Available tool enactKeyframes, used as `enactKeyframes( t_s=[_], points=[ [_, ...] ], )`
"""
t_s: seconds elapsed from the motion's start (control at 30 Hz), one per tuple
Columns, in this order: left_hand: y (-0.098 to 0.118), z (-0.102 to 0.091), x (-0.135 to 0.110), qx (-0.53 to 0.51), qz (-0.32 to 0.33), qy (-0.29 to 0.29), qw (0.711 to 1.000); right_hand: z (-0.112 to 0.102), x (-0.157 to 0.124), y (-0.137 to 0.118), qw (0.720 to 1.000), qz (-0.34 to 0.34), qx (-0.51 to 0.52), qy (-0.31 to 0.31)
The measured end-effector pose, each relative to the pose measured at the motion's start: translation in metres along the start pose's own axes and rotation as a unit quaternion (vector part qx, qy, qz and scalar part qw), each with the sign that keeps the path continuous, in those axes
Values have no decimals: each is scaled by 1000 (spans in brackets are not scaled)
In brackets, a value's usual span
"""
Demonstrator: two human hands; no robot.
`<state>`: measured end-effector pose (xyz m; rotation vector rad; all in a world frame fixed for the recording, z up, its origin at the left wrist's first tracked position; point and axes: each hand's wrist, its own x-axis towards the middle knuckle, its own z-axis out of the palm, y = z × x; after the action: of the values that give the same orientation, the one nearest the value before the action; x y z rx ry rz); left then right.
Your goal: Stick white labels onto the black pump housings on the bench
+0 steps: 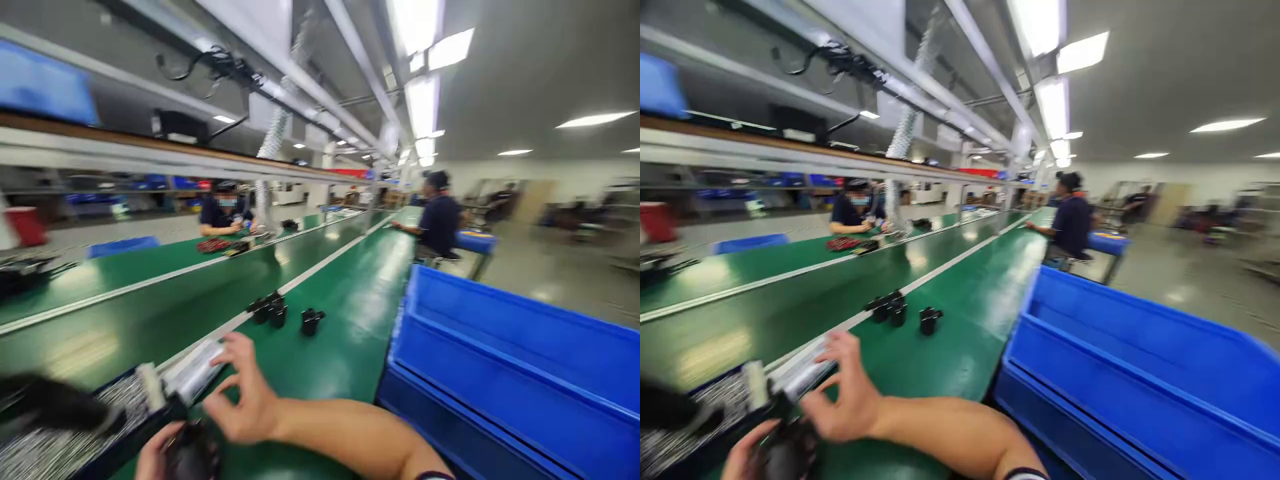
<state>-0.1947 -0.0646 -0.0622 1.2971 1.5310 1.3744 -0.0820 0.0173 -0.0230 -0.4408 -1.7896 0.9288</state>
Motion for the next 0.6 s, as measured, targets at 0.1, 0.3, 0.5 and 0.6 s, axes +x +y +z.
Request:
enactKeyframes(
  t_s=[0.1, 0.3, 0.5, 0.6],
  points=[
    [-3, -31, -27, -102, -6, 57, 993, -11, -4, -12, 989, 78, 123, 22],
    [6, -37, -17, -155, 37, 62, 985, -21, 2, -11, 970, 120, 211, -10],
    [7, -33, -22, -143, 24, 79, 986, -11, -11, -20, 963, 162, 212, -35],
    [9, -33, -24, -131, 26, 73, 988, -8, -13, -21, 959, 177, 216, -41]
  ],
)
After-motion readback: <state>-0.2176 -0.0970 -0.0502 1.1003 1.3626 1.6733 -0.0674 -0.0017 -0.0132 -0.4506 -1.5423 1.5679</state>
